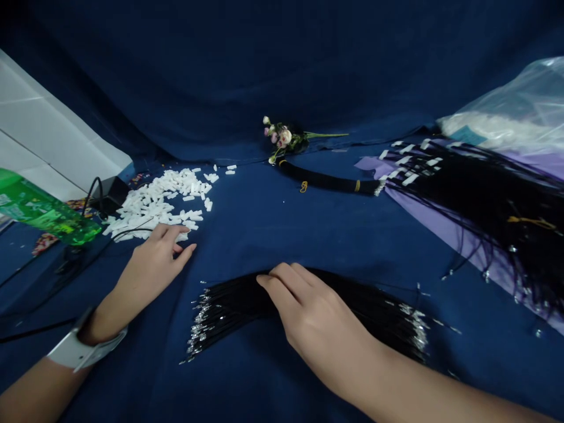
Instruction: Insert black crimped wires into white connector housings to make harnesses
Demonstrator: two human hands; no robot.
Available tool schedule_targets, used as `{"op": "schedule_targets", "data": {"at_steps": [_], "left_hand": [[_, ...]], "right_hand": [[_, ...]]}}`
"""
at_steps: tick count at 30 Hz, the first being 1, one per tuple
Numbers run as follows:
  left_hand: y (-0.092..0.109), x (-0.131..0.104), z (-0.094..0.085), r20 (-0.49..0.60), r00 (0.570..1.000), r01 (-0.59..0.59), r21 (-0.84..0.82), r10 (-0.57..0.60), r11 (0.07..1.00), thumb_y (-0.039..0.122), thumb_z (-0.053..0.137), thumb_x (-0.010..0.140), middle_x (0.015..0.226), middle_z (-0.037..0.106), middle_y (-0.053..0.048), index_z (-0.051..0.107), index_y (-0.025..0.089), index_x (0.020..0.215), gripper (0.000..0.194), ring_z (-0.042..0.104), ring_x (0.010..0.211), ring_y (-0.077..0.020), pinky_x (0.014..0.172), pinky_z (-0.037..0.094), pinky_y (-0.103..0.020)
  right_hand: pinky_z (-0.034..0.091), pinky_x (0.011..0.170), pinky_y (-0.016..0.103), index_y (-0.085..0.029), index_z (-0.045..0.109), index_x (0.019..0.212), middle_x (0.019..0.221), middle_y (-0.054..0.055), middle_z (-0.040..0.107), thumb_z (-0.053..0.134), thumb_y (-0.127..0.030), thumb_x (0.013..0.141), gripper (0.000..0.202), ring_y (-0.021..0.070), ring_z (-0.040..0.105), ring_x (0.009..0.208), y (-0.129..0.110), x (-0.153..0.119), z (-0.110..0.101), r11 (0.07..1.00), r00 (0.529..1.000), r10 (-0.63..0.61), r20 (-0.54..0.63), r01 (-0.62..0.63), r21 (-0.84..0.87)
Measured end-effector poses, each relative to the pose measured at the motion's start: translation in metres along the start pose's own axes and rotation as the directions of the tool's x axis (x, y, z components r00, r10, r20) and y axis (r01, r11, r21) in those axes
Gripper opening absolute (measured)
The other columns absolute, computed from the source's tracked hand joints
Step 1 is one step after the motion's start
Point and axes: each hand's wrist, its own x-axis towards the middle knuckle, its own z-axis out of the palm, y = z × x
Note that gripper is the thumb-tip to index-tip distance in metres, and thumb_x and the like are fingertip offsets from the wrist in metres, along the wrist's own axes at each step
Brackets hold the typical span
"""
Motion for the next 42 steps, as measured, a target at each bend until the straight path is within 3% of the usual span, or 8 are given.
{"op": "schedule_targets", "data": {"at_steps": [6, 11, 15, 20, 27, 29, 35, 42], "left_hand": [[-0.004, 0.007, -0.001, 0.008, 1.000, -0.018, -0.140, 0.019, 0.990, 0.023, 0.042, 0.090, 0.105, 0.061, -0.010, 0.065, 0.016, 0.098, 0.025, 0.064, 0.078, -0.0228, 0.071, 0.050, -0.037], [0.008, -0.008, -0.005, 0.056, 0.998, 0.032, -0.459, -0.007, 0.888, 0.027, 0.052, 0.087, 0.099, 0.065, -0.005, 0.068, 0.020, 0.087, 0.017, 0.065, 0.079, -0.0179, 0.075, 0.054, -0.033], [0.022, -0.018, -0.008, 0.197, 0.980, 0.158, -0.705, -0.024, 0.691, 0.033, 0.056, 0.086, 0.084, 0.071, -0.003, 0.065, 0.020, 0.087, 0.016, 0.071, 0.080, -0.0172, 0.072, 0.058, -0.027], [0.036, -0.023, -0.016, 0.349, 0.936, 0.331, -0.828, -0.046, 0.453, 0.040, 0.050, 0.091, 0.096, 0.073, -0.005, 0.061, 0.022, 0.113, 0.031, 0.071, 0.094, -0.0161, 0.080, 0.060, -0.024], [0.053, -0.037, -0.025, 0.607, 0.792, 0.611, -0.789, 0.072, -0.062, 0.031, 0.052, 0.093, 0.100, 0.073, 0.003, 0.071, 0.028, 0.094, 0.019, 0.067, 0.102, -0.0085, 0.083, 0.052, -0.005], [0.055, -0.038, -0.025, 0.591, 0.803, 0.596, -0.799, 0.077, -0.076, 0.031, 0.054, 0.092, 0.093, 0.071, 0.005, 0.070, 0.028, 0.090, 0.017, 0.068, 0.101, -0.0084, 0.084, 0.051, -0.006], [0.057, -0.041, -0.023, 0.463, 0.883, 0.455, -0.884, 0.075, 0.108, 0.029, 0.062, 0.087, 0.090, 0.071, 0.005, 0.062, 0.023, 0.087, 0.006, 0.069, 0.093, -0.0066, 0.079, 0.051, -0.007], [0.059, -0.046, -0.023, 0.465, 0.884, 0.447, -0.872, 0.055, 0.201, 0.025, 0.068, 0.081, 0.088, 0.076, 0.002, 0.060, 0.022, 0.082, 0.008, 0.070, 0.083, -0.0065, 0.068, 0.049, -0.008]], "right_hand": [[0.050, 0.065, 0.026, -0.012, 0.058, 0.093, 0.086, 0.005, 0.055, 0.048, -0.006, 0.089, 0.012, 0.0123, 0.053, 0.076, 0.001, 0.008, -0.002, 0.997, 0.997, 0.074, -0.020, -0.074, 0.006], [0.050, 0.065, 0.022, -0.014, 0.055, 0.089, 0.085, 0.003, 0.055, 0.049, -0.009, 0.090, 0.008, 0.0097, 0.054, 0.075, 0.002, 0.009, -0.006, 0.994, 0.994, 0.101, -0.051, -0.099, 0.044], [0.051, 0.070, 0.018, -0.014, 0.053, 0.103, 0.093, 0.004, 0.057, 0.049, -0.005, 0.089, 0.017, 0.0085, 0.057, 0.082, -0.001, 0.009, -0.006, 0.990, 0.987, 0.127, -0.103, -0.120, 0.073], [0.052, 0.077, 0.021, -0.016, 0.052, 0.115, 0.097, 0.005, 0.058, 0.047, -0.002, 0.088, 0.030, 0.0101, 0.059, 0.088, -0.005, 0.009, -0.005, 0.989, 0.986, 0.110, -0.122, -0.097, 0.107], [0.047, 0.064, 0.016, -0.018, 0.056, 0.098, 0.085, 0.000, 0.057, 0.053, -0.009, 0.088, 0.013, 0.0057, 0.057, 0.074, -0.007, 0.011, -0.015, 0.980, 0.978, 0.165, -0.131, -0.147, 0.135], [0.046, 0.061, 0.016, -0.018, 0.055, 0.094, 0.083, 0.000, 0.056, 0.052, -0.009, 0.089, 0.011, 0.0052, 0.056, 0.070, -0.007, 0.012, -0.019, 0.979, 0.973, 0.179, -0.148, -0.161, 0.127], [0.045, 0.054, 0.018, -0.019, 0.055, 0.090, 0.078, -0.001, 0.057, 0.052, -0.012, 0.089, 0.008, 0.0057, 0.055, 0.064, -0.008, 0.013, -0.025, 0.983, 0.976, 0.169, -0.140, -0.157, 0.093], [0.048, 0.061, 0.023, -0.018, 0.057, 0.094, 0.082, 0.001, 0.061, 0.052, -0.010, 0.089, 0.011, 0.0090, 0.060, 0.071, -0.014, 0.002, -0.020, 0.998, 0.995, 0.064, -0.070, -0.062, 0.031]]}}
